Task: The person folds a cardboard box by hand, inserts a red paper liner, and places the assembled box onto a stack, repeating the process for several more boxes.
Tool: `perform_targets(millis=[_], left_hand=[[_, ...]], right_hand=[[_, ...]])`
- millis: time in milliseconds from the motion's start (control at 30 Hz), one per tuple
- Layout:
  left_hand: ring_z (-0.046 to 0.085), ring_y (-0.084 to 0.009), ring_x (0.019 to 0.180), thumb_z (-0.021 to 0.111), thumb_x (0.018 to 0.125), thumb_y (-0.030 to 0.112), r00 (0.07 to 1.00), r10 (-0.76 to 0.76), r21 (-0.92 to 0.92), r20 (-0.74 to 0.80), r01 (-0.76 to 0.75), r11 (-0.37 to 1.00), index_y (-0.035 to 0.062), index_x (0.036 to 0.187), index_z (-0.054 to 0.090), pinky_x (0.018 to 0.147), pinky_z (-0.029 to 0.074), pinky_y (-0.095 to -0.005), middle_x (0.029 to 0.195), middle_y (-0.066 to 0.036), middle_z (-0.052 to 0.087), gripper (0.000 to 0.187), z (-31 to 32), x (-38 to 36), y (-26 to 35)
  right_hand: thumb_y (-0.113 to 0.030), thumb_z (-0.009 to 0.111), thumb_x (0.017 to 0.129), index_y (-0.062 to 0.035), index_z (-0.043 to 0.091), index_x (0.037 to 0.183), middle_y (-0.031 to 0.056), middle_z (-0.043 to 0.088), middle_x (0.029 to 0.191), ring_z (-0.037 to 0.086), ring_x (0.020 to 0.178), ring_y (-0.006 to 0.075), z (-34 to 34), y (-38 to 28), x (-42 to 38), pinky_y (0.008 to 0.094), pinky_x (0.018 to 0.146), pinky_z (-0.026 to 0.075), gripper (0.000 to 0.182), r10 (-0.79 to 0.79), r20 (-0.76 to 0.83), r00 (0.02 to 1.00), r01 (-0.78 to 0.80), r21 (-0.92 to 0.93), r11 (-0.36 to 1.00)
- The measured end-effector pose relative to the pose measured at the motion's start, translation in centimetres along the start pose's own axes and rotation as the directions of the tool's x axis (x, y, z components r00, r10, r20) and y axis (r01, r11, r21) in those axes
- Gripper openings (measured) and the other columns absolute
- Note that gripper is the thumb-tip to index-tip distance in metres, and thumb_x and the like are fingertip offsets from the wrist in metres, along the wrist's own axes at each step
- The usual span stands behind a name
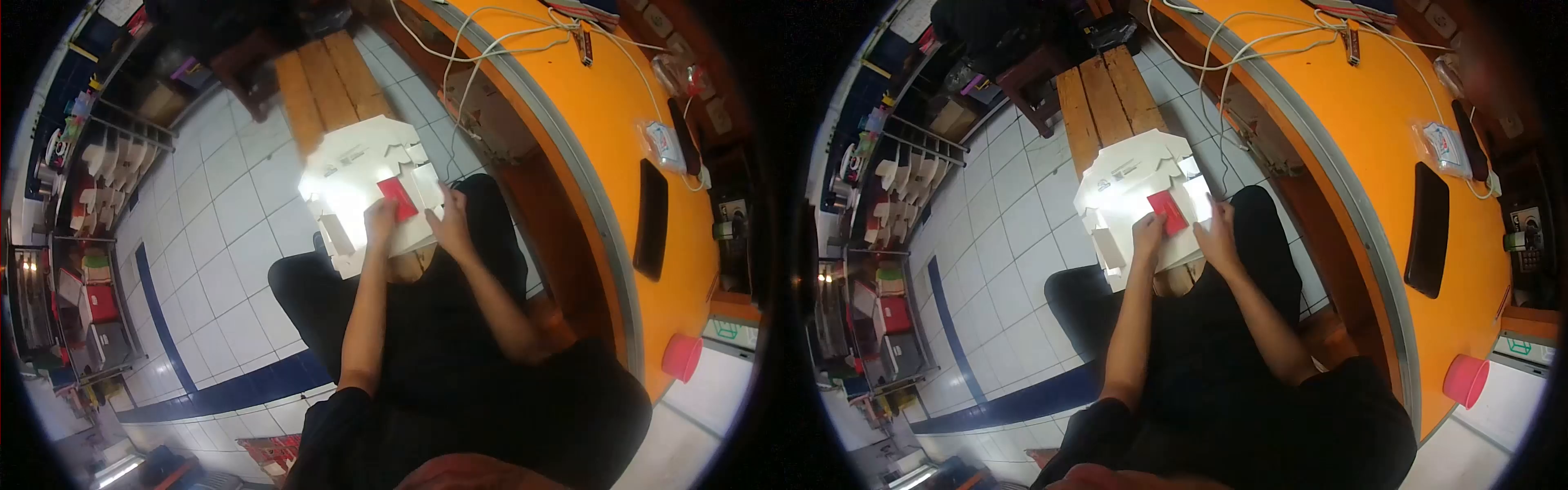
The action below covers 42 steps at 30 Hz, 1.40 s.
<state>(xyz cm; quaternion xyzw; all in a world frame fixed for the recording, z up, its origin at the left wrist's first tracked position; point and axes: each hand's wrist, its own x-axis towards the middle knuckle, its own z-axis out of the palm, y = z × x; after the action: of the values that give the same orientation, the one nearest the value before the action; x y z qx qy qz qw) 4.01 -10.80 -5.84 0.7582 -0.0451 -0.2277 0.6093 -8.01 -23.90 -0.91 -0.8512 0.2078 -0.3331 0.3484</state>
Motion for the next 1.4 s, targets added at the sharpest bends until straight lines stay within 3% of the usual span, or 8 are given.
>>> perform_targets(millis=[100, 333, 667, 933, 1067, 1167, 1300, 1400], left_hand=[[0.051, -0.0099, 0.065, 0.064, 0.097, 0.017, 0.997, -0.076, -0.216, -0.026, 0.069, 0.974, -0.0001, 0.091, 0.073, 0.059, 0.042, -0.0290, 0.073, 0.001, 0.060, 0.021, -0.6, -1.6, 2.8], [0.061, -0.0099, 0.074, 0.065, 0.097, 0.012, 0.995, -0.037, -0.168, 0.092, 0.052, 0.984, -0.0015, 0.105, 0.072, 0.068, 0.049, -0.0249, 0.087, -0.003, 0.069, 0.017, -0.4, -2.4, 3.9], [0.075, -0.0209, 0.084, 0.062, 0.093, 0.004, 0.991, 0.119, 0.173, 0.057, -0.127, 0.977, -0.0084, 0.122, 0.067, 0.075, 0.060, -0.0326, 0.097, -0.018, 0.077, 0.032, 0.9, -3.5, 4.4], [0.073, -0.0208, 0.097, 0.063, 0.095, 0.008, 0.970, 0.164, 0.116, 0.179, -0.187, 0.975, 0.0038, 0.147, 0.052, 0.086, 0.057, -0.0328, 0.113, -0.022, 0.074, 0.053, 0.3, -4.5, 4.6], [0.069, -0.0302, 0.095, 0.057, 0.098, 0.011, 0.882, 0.421, 0.399, -0.211, -0.316, 0.861, 0.0030, 0.129, 0.063, 0.083, 0.054, -0.0409, 0.110, -0.019, 0.071, 0.033, -6.5, -5.9, 7.7], [0.068, -0.0227, 0.085, 0.060, 0.101, 0.022, 0.801, 0.304, 0.466, -0.516, -0.036, 0.884, 0.0001, 0.124, 0.064, 0.075, 0.055, -0.0361, 0.102, -0.016, 0.071, 0.032, -12.3, -7.0, 8.0], [0.068, -0.0229, 0.088, 0.055, 0.104, 0.040, 0.977, -0.205, -0.191, -0.055, 0.191, 0.963, -0.0015, 0.128, 0.061, 0.073, 0.055, -0.0342, 0.108, -0.013, 0.070, 0.048, -15.3, -6.2, 2.8], [0.067, -0.0183, 0.093, 0.056, 0.102, 0.045, 0.983, -0.156, -0.362, 0.099, 0.182, 0.914, 0.0008, 0.133, 0.058, 0.071, 0.054, -0.0311, 0.113, -0.009, 0.068, 0.054, -13.4, -7.4, 4.4]], right_hand=[[-0.005, 0.072, 0.088, 0.0023, 0.052, 0.134, 0.0179, 0.063, 0.108, 0.067, 0.087, 0.0252, -0.6, 0.6, -1.1, 0.0357, 0.080, 0.056, 0.050, 0.473, 0.322, 0.820, -0.527, 0.105, 0.843], [-0.010, 0.073, 0.091, -0.0008, 0.069, 0.112, 0.0119, 0.074, 0.102, 0.072, 0.088, 0.0188, -0.3, -1.5, -0.8, 0.0330, 0.080, 0.056, 0.023, 0.384, 0.327, 0.864, -0.489, 0.359, 0.795], [-0.012, 0.071, 0.093, -0.0004, 0.072, 0.108, 0.0160, 0.076, 0.096, 0.074, 0.086, 0.0258, 0.3, -1.8, -0.9, 0.0361, 0.078, 0.057, 0.018, 0.148, 0.250, 0.957, -0.197, 0.185, 0.963], [-0.016, 0.071, 0.094, 0.0007, 0.069, 0.112, 0.0177, 0.073, 0.095, 0.074, 0.078, 0.0269, 1.7, -2.0, 0.7, 0.0375, 0.071, 0.057, 0.025, 0.300, 0.176, 0.938, -0.332, 0.192, 0.924], [-0.015, 0.064, 0.096, 0.0006, 0.066, 0.118, 0.0202, 0.070, 0.100, 0.072, 0.088, 0.0306, 3.5, 1.9, -0.9, 0.0426, 0.076, 0.055, 0.027, 0.324, 0.282, 0.903, -0.340, 0.011, 0.940], [-0.012, 0.057, 0.095, 0.0016, 0.063, 0.108, 0.0252, 0.065, 0.096, 0.064, 0.094, 0.0441, 2.2, 0.4, 0.0, 0.0517, 0.079, 0.050, 0.019, 0.263, 0.194, 0.945, -0.265, -0.013, 0.964], [-0.012, 0.058, 0.095, 0.0029, 0.063, 0.104, 0.0252, 0.064, 0.094, 0.064, 0.088, 0.0437, 2.2, -0.6, 0.6, 0.0500, 0.076, 0.050, 0.018, 0.174, 0.164, 0.971, -0.200, 0.154, 0.968], [-0.013, 0.060, 0.096, 0.0018, 0.066, 0.113, 0.0229, 0.067, 0.098, 0.067, 0.088, 0.0407, 1.9, -1.4, 0.6, 0.0459, 0.077, 0.052, 0.023, 0.149, 0.212, 0.966, -0.179, 0.133, 0.975]])
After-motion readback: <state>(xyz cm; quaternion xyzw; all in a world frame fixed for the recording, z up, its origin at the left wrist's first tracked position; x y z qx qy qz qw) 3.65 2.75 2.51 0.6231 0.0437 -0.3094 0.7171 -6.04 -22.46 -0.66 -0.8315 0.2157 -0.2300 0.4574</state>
